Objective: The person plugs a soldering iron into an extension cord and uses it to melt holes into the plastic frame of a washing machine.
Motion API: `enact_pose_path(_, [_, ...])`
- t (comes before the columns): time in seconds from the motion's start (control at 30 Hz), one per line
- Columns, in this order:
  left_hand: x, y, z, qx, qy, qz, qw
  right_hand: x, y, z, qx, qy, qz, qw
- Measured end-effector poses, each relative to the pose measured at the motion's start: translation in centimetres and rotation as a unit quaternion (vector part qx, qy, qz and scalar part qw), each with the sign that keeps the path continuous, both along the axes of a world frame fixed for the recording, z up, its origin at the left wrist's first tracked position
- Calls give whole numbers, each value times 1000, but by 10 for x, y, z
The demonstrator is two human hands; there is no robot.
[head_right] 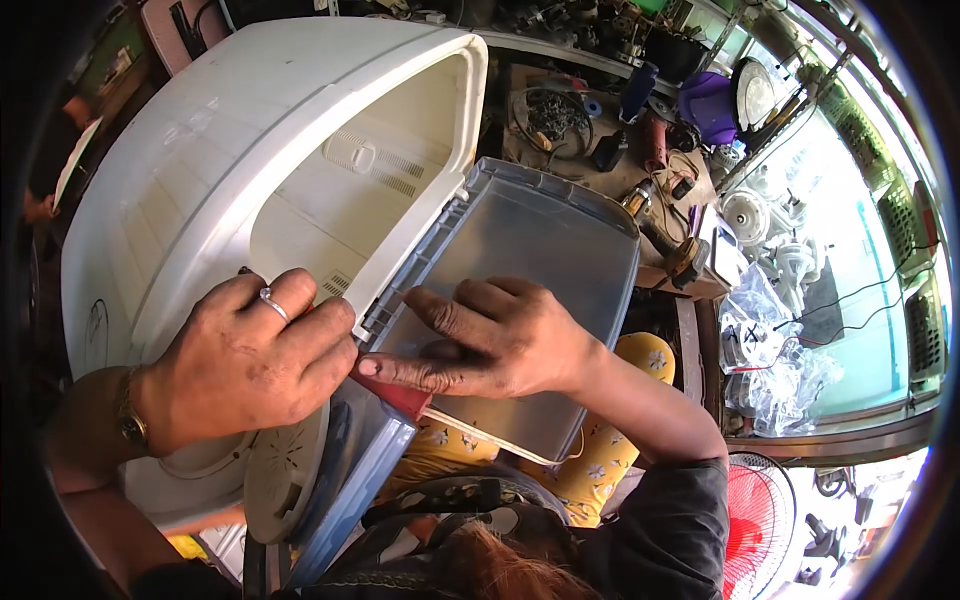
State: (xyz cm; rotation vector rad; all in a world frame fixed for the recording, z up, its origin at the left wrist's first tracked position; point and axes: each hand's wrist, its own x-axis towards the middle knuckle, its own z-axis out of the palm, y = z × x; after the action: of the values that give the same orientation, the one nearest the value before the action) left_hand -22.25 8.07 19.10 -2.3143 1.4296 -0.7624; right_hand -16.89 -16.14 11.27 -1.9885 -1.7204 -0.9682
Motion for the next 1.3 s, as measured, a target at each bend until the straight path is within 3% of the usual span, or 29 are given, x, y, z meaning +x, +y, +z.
enact_pose_path(0.8, [4, 0, 2, 17, 39, -60, 997, 22, -34, 26, -141, -142, -45, 979])
enact_pose_path(1.3, [3, 0, 6, 37, 45, -53, 997, 23, -31, 35, -152, -139, -17, 978])
